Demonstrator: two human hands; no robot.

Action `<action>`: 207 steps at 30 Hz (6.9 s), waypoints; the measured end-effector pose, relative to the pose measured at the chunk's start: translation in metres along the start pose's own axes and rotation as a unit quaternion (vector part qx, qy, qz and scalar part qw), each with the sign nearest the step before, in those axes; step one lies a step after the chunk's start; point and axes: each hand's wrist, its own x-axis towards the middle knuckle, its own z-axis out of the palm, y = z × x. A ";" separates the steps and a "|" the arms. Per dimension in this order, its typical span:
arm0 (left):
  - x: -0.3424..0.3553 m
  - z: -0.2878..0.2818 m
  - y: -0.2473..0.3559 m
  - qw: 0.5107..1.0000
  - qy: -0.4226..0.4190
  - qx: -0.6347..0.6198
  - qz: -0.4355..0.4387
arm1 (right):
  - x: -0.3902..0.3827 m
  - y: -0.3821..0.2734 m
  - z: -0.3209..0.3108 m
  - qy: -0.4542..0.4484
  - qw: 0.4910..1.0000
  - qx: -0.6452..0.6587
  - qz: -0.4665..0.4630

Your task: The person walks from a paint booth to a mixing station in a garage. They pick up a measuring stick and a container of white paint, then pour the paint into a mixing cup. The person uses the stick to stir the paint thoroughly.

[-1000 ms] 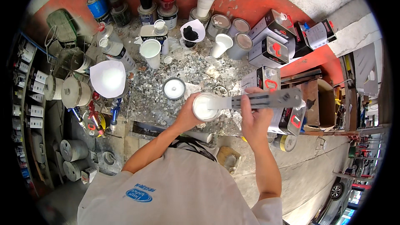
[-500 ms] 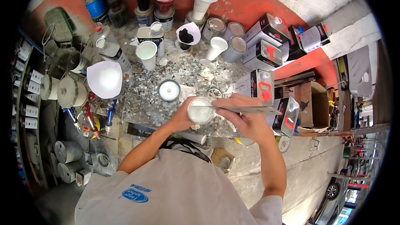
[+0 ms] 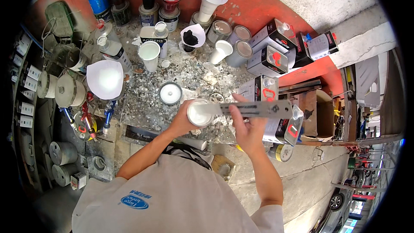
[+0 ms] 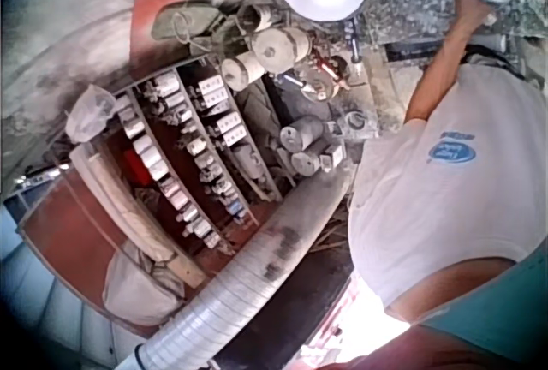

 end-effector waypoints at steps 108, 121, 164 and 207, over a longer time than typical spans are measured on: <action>-0.064 -0.264 0.191 0.855 0.353 0.364 -0.111 | 0.163 -0.158 0.172 -0.197 0.880 0.430 -0.047; -0.070 -0.269 0.186 0.850 0.377 0.345 -0.127 | 0.161 -0.121 0.134 -0.115 0.912 0.378 -0.111; -0.052 -0.274 0.210 0.823 0.317 0.448 -0.148 | 0.156 -0.104 0.139 -0.090 0.921 0.345 -0.158; -0.044 -0.283 0.233 0.756 0.220 0.586 -0.192 | 0.150 -0.092 0.139 -0.078 0.934 0.318 -0.145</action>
